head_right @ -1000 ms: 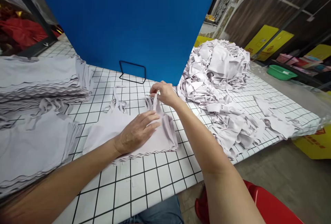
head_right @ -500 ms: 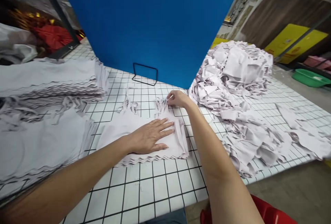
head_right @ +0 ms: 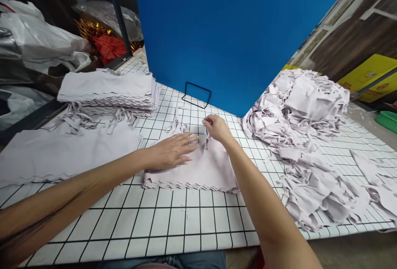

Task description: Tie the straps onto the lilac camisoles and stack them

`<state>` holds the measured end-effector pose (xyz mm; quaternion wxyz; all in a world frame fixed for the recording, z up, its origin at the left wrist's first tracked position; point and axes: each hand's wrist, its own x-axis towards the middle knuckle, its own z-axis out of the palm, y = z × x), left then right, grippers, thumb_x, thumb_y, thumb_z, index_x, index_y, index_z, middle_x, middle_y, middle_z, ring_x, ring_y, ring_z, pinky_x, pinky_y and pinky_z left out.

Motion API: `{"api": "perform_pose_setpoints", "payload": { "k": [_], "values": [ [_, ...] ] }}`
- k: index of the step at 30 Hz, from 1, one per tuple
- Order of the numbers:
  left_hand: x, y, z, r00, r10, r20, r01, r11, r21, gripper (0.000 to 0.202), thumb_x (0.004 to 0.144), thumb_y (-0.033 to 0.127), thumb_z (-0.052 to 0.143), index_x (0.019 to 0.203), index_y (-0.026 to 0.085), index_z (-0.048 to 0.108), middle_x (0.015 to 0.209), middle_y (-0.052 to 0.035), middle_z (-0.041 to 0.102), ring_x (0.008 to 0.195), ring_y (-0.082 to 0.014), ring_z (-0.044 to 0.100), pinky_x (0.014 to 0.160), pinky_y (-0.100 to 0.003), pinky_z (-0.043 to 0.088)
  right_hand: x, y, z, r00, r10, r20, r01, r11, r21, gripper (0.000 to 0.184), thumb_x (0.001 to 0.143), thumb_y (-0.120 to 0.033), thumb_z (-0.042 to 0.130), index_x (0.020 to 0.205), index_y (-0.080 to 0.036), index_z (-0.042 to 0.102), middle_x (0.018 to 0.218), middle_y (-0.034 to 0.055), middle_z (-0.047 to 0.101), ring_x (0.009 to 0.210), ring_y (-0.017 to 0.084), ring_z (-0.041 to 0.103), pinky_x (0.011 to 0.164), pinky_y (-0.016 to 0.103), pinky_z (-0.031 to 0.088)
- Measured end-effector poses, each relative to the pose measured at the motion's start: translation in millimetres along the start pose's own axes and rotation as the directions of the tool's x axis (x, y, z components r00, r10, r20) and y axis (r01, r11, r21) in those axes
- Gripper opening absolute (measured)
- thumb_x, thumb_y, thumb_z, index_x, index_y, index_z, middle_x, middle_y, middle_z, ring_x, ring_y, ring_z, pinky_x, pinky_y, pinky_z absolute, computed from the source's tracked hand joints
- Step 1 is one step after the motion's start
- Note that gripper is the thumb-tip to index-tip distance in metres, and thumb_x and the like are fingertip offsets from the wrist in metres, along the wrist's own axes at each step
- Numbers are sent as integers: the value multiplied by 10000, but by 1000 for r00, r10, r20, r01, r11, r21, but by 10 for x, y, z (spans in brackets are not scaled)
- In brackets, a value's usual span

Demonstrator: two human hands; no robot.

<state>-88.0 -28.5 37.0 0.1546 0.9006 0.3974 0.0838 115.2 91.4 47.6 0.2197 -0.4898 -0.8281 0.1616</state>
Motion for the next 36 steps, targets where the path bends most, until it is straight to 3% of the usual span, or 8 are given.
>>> {"api": "perform_pose_setpoints", "payload": {
  "k": [7, 12, 18, 20, 22, 26, 29, 36],
  "values": [
    [-201, -217, 157, 993, -115, -27, 116, 993, 6, 625, 989, 580, 273, 1524, 260, 315, 1628, -64, 201, 1514, -292, 81, 1210, -514, 101, 904, -601, 633, 996, -4, 90, 29, 961, -274, 401, 934, -128, 458, 1316, -206, 553, 1351, 151, 521, 1181, 260, 506, 926, 380, 431],
    [-204, -241, 168, 995, -89, -39, 89, 996, -1, 632, 979, 618, 239, 1511, 289, 333, 1625, -43, 223, 1509, -307, 106, 1202, -508, 132, 1156, -735, 679, 986, 23, 167, 49, 909, -414, 258, 937, -180, 490, 1137, -152, 649, 1352, 187, 536, 1256, 323, 441, 979, 438, 384],
    [-186, -310, 243, 997, -56, -50, 59, 997, 47, 670, 977, 624, 202, 1518, 247, 319, 1623, -57, 226, 1508, -313, 95, 1197, -498, 120, 566, -995, -29, 973, -9, 230, 114, 887, -448, 241, 958, -239, 451, 1077, -140, 635, 1036, 152, 697, 984, 267, 619, 857, 380, 413],
    [-172, -316, 254, 998, -56, -30, 58, 996, 63, 684, 978, 620, 193, 1518, 218, 317, 1624, -75, 219, 1507, -313, 92, 1194, -493, 124, 229, -1023, -328, 891, -127, 435, 219, 961, -169, 270, 946, -406, 509, 943, -184, 662, 925, 85, 713, 834, 206, 643, 706, 296, 430],
    [-162, -309, 246, 999, -52, -13, 53, 995, 86, 697, 978, 616, 190, 1507, 184, 331, 1621, -103, 218, 1504, -317, 101, 1191, -485, 131, -47, -997, -504, 822, -156, 547, 124, 988, 95, 360, 945, -509, 483, 924, -196, 658, 879, 59, 715, 750, 160, 649, 650, 269, 436],
    [-164, -272, 202, 998, -43, -42, 48, 993, 112, 695, 976, 620, 192, 1427, 147, 429, 1577, -130, 312, 1484, -325, 169, 1194, -471, 136, -268, -826, -371, 896, 66, 439, -163, 969, 186, 348, 946, -482, 486, 841, -177, 618, 789, 52, 695, 648, 127, 624, 576, 254, 423],
    [-176, -250, 185, 998, -50, -48, 54, 994, 91, 674, 979, 621, 192, 1376, 160, 481, 1556, -118, 357, 1486, -304, 179, 1202, -468, 129, -260, -710, -115, 857, 198, 475, -295, 945, 138, 342, 890, -498, 578, 767, -180, 601, 746, 56, 678, 609, 138, 597, 521, 263, 393],
    [-178, -253, 209, 993, -111, -37, 113, 992, 60, 701, 967, 640, 239, 1487, 188, 369, 1633, -113, 164, 1511, -288, 101, 1207, -461, 119, -372, -554, 111, 823, 213, 526, -359, 913, 191, 348, 798, -521, 685, 751, -201, 555, 626, 14, 585, 541, 124, 506, 499, 269, 371]
  ]
}}
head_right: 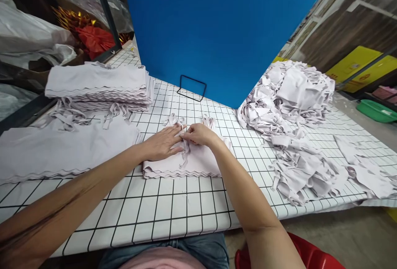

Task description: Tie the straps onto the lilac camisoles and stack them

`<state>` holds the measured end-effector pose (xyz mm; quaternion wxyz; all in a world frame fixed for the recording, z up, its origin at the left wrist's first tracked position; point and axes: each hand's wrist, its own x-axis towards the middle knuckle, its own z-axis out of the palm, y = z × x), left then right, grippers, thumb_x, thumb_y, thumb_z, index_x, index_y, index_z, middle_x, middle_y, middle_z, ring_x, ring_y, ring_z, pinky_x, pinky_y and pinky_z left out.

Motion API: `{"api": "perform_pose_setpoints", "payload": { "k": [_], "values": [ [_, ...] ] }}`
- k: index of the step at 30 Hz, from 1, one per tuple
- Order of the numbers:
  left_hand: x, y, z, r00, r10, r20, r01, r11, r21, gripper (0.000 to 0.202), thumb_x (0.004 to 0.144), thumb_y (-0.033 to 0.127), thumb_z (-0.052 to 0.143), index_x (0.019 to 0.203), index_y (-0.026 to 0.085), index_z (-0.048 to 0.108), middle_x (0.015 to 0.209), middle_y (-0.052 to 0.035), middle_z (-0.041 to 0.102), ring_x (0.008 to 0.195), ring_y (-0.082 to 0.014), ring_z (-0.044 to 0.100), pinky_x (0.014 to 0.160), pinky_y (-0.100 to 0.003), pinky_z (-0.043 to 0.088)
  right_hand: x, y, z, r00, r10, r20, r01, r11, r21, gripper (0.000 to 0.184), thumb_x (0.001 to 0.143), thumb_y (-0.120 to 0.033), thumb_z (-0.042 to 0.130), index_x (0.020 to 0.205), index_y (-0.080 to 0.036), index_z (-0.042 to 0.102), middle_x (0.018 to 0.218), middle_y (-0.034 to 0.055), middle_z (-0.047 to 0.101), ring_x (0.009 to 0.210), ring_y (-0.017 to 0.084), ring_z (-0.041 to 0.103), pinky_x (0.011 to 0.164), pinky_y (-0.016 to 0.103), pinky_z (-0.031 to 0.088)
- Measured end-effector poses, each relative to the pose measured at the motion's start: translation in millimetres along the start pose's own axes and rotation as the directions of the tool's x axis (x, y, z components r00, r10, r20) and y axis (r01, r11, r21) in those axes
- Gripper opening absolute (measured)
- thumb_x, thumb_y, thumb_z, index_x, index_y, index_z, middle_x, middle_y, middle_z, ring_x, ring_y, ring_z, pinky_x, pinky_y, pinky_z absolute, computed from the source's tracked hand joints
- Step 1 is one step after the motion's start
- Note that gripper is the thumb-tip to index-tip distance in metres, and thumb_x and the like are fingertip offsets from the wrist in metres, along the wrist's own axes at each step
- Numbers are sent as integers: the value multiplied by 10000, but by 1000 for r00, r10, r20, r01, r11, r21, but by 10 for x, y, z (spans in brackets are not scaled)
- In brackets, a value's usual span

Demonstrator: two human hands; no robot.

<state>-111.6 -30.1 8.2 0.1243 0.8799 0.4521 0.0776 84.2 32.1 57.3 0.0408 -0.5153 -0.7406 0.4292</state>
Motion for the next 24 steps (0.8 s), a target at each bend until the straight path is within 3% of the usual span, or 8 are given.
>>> {"api": "perform_pose_setpoints", "payload": {
  "k": [5, 11, 14, 18, 20, 24],
  "values": [
    [7, 10, -28, 998, 48, -34, -48, 999, 1, 631, 976, 619, 237, 1381, 210, 495, 1588, -110, 285, 1481, -300, 185, 1185, -480, 178, 48, -24, 91, 982, -103, -160, 107, 994, 12, 258, 819, -443, 652, 828, -199, 569, 741, 12, 602, 596, 108, 491, 540, 262, 371],
    [18, 3, -46, 992, 94, -81, -94, 996, 9, 507, 969, 574, 316, 1165, 216, 617, 1363, -116, 509, 1232, -302, 458, 1064, -476, 329, -73, -258, 107, 977, -133, -167, 102, 978, -182, 83, 808, -220, 549, 740, -197, 508, 730, 16, 609, 627, 128, 492, 546, 272, 342],
    [14, -16, -42, 993, 84, -86, -84, 996, 1, 504, 965, 577, 332, 1220, 235, 601, 1488, -109, 397, 1293, -318, 410, 1069, -480, 322, -423, -352, 101, 975, -186, -119, 140, 938, -318, 100, 849, -270, 539, 780, -198, 533, 735, 23, 620, 622, 136, 494, 531, 278, 310],
    [2, -27, -50, 998, 60, -19, -61, 997, -38, 533, 964, 564, 370, 1414, 296, 467, 1652, -35, 72, 1483, -345, 128, 1169, -509, 173, -855, -391, 88, 972, -231, 51, 233, 894, -382, 249, 903, -428, 540, 876, -208, 654, 803, 39, 679, 714, 165, 568, 597, 286, 354],
    [-1, -23, -55, 999, 40, 5, -39, 998, -51, 553, 961, 560, 380, 1443, 297, 442, 1658, -26, 23, 1498, -352, 71, 1185, -515, 137, -881, -374, 69, 969, -238, 66, 246, 909, -335, 320, 929, -476, 505, 886, -218, 688, 833, 41, 694, 721, 160, 587, 621, 289, 373],
    [2, -17, -41, 999, 40, -33, -42, 998, -47, 511, 958, 540, 389, 1364, 273, 547, 1656, -20, 54, 1493, -354, 104, 1195, -506, 157, -563, -313, 65, 983, -163, -84, 142, 968, -206, 396, 930, -525, 493, 773, -192, 641, 769, 49, 667, 613, 128, 529, 548, 283, 345]
  ]
}}
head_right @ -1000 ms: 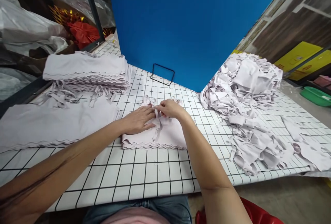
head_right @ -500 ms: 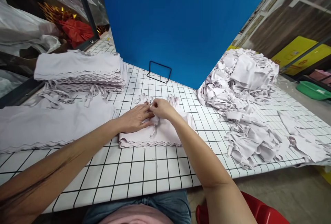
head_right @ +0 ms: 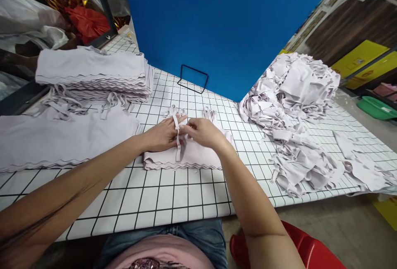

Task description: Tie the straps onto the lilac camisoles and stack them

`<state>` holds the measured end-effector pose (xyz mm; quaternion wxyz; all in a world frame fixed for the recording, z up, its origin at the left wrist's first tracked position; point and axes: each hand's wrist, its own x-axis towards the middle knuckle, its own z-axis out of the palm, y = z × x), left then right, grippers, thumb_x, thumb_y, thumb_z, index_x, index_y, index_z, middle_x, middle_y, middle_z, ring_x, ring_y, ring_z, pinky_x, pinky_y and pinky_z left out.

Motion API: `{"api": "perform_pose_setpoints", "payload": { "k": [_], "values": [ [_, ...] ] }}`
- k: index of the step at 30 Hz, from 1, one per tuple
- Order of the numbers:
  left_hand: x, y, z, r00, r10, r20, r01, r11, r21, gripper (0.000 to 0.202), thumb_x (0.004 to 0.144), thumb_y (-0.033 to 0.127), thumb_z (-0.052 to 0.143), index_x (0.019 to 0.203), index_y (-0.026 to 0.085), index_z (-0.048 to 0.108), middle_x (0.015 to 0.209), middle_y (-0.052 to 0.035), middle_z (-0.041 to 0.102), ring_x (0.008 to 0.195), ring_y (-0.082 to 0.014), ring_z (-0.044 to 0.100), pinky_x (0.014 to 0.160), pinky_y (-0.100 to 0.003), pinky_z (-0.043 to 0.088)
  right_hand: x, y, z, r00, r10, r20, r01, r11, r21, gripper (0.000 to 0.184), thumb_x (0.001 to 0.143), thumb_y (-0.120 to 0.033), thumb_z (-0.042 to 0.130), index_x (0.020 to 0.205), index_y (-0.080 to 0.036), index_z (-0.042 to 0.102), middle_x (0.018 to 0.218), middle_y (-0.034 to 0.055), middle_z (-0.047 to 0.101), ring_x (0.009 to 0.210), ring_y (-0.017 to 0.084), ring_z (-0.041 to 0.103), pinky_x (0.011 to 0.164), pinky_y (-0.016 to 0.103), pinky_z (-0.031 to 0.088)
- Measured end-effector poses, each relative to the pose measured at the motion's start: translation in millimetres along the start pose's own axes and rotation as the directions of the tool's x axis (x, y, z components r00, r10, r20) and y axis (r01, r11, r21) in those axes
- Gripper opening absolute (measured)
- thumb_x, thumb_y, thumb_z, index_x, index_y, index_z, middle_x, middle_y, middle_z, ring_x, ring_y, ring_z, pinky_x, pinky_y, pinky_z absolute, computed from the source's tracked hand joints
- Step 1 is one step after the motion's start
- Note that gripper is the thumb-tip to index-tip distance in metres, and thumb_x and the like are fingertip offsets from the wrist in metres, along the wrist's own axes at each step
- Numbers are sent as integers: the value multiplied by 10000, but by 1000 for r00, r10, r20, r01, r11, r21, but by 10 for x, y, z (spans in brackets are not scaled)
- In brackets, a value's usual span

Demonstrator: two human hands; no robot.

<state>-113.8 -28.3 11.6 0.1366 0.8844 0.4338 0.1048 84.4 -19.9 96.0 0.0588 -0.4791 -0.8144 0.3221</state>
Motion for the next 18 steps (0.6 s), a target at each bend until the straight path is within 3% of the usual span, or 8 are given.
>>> {"api": "perform_pose_setpoints", "payload": {
  "k": [6, 12, 14, 18],
  "values": [
    [16, -6, 28, 1000, -4, -22, 4, 1000, 11, 467, 941, 515, 406, 1041, 184, 720, 1626, -25, 187, 1452, -359, 201, 1208, -496, 145, 416, 90, 232, 990, 137, -44, -133, 987, 85, 333, 809, -479, 686, 704, -193, 553, 668, 19, 591, 582, 116, 471, 515, 275, 331],
    [11, 40, -29, 1000, 18, -15, -17, 1000, 7, 467, 959, 512, 373, 964, 199, 720, 1493, -59, 422, 1358, -334, 340, 1172, -510, 220, 449, 170, 311, 999, -49, -3, 46, 909, 414, 286, 836, -360, 672, 667, -184, 522, 635, -32, 480, 557, 81, 399, 543, 258, 336],
    [7, 35, -35, 1000, 17, -1, -17, 1000, 0, 455, 963, 515, 375, 1034, 208, 703, 1526, -48, 387, 1391, -336, 301, 1176, -513, 209, 374, 174, 264, 990, -136, 41, 97, 856, 508, 322, 840, -382, 673, 646, -183, 510, 630, -39, 472, 568, 81, 414, 568, 258, 353],
    [9, 0, -15, 1000, -13, 0, 13, 999, -44, 486, 952, 566, 404, 1313, 288, 572, 1651, -1, 88, 1484, -363, 110, 1181, -542, 169, 125, 209, 93, 920, -303, 248, 124, 826, 550, 295, 830, -426, 685, 694, -173, 615, 706, -17, 579, 697, 113, 542, 704, 286, 426]
  ]
}}
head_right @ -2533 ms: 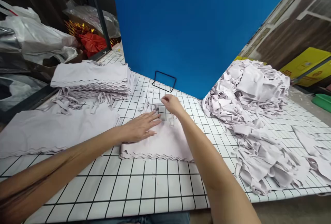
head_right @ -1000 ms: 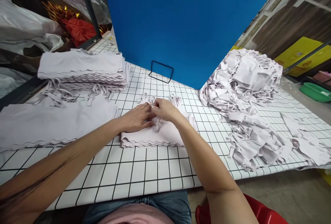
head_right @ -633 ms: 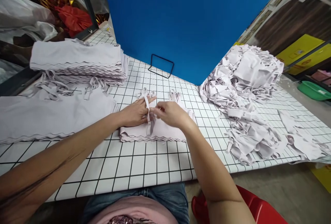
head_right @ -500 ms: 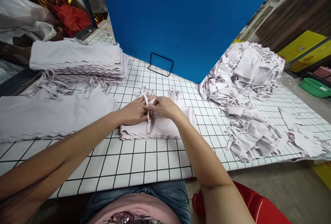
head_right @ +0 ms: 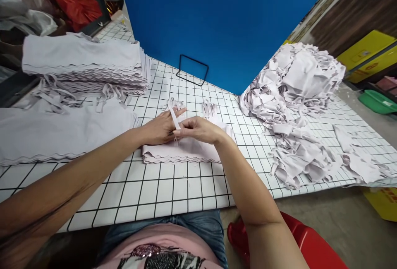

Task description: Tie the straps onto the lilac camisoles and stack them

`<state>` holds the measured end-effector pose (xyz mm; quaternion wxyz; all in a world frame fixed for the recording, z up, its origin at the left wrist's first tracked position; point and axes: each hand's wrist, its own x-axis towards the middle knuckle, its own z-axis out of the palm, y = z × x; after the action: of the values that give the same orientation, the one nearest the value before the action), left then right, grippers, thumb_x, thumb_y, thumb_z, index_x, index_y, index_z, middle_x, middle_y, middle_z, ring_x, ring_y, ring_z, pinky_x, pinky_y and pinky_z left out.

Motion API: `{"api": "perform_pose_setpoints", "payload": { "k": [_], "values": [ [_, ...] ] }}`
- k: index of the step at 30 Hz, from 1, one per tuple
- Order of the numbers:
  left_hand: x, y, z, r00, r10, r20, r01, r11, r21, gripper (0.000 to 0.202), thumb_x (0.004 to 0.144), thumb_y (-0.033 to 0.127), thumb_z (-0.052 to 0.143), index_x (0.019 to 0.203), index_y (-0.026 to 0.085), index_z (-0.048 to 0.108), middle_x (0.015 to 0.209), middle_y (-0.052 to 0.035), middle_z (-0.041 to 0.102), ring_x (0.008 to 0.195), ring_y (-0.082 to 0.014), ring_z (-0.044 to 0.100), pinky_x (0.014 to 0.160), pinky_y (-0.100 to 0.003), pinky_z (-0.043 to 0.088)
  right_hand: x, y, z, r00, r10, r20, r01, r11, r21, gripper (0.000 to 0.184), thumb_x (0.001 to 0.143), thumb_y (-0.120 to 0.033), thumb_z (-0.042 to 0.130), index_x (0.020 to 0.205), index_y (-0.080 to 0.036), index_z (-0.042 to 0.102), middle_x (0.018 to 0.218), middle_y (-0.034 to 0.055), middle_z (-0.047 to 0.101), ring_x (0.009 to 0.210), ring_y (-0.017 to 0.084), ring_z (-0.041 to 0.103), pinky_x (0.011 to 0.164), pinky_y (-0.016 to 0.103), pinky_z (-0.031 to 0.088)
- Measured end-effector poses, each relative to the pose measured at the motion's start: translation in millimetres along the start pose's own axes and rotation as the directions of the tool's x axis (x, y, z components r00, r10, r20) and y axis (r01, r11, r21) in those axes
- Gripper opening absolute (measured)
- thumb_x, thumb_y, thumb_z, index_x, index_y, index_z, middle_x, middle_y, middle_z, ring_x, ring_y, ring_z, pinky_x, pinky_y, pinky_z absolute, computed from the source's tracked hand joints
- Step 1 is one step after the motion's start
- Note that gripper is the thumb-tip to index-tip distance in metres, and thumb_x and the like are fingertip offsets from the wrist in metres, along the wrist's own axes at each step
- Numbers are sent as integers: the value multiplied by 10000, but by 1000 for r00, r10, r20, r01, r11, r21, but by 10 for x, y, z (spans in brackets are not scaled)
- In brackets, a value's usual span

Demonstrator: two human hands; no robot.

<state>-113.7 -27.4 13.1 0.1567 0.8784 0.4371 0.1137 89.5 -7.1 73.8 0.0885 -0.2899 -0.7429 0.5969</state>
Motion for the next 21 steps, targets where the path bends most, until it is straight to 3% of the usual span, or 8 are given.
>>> {"api": "perform_pose_setpoints", "payload": {
  "k": [4, 9, 12, 14, 16, 18, 21],
  "values": [
    [8, -13, 8, 1000, -3, 10, 3, 1000, -22, 511, 943, 637, 363, 1339, 382, 561, 1655, 53, 18, 1481, -393, 109, 1172, -577, 144, -264, -6, -102, 997, -14, 77, 17, 999, -32, 242, 842, -405, 680, 754, -181, 708, 827, 5, 637, 777, 127, 576, 781, 303, 444],
    [11, -6, 5, 999, -23, 26, 23, 1000, -1, 551, 928, 658, 366, 1299, 334, 613, 1655, 18, 45, 1440, -409, 216, 1163, -590, 150, -362, 102, -156, 999, 8, 48, -10, 999, 39, 207, 814, -386, 714, 767, -185, 717, 823, 9, 641, 799, 134, 581, 800, 305, 455],
    [-1, 27, -42, 999, -34, 14, 34, 999, 8, 554, 919, 632, 416, 1348, 315, 568, 1648, -12, 99, 1443, -408, 201, 1158, -599, 160, -312, 179, -127, 999, 32, -35, -27, 993, 114, 242, 796, -406, 726, 742, -175, 680, 739, -2, 629, 722, 119, 555, 720, 280, 445],
    [-14, 77, -111, 998, -53, -41, 54, 998, 20, 528, 915, 562, 470, 1343, 269, 570, 1614, -60, 220, 1430, -393, 231, 1150, -591, 191, -247, 217, -101, 988, 35, -153, -13, 990, 143, 273, 792, -432, 727, 740, -175, 650, 684, -19, 599, 643, 98, 497, 634, 251, 405],
    [-26, 147, -199, 990, -74, -122, 73, 997, -15, 436, 909, 446, 507, 1261, 219, 626, 1471, -102, 451, 1358, -349, 357, 1124, -550, 273, -162, 229, -80, 957, 18, -288, 25, 989, 146, 305, 787, -455, 727, 724, -177, 618, 679, -26, 582, 607, 84, 448, 589, 238, 363],
    [-33, 227, -283, 979, -110, -171, 81, 983, -166, 338, 885, 366, 533, 1138, 198, 682, 1238, -93, 626, 1214, -284, 503, 1053, -469, 388, -62, 210, -65, 919, -16, -394, 71, 990, 126, 327, 779, -467, 731, 705, -181, 593, 685, -29, 565, 602, 80, 422, 579, 236, 346],
    [-30, 318, -344, 967, -219, -129, 124, 851, -510, 278, 826, 375, 621, 1014, 190, 709, 1027, -58, 696, 967, -201, 619, 862, -345, 501, 105, 148, -36, 878, -66, -473, 104, 993, 55, 340, 794, -481, 708, 693, -187, 568, 696, -26, 557, 628, 88, 425, 596, 243, 355]
  ]
}}
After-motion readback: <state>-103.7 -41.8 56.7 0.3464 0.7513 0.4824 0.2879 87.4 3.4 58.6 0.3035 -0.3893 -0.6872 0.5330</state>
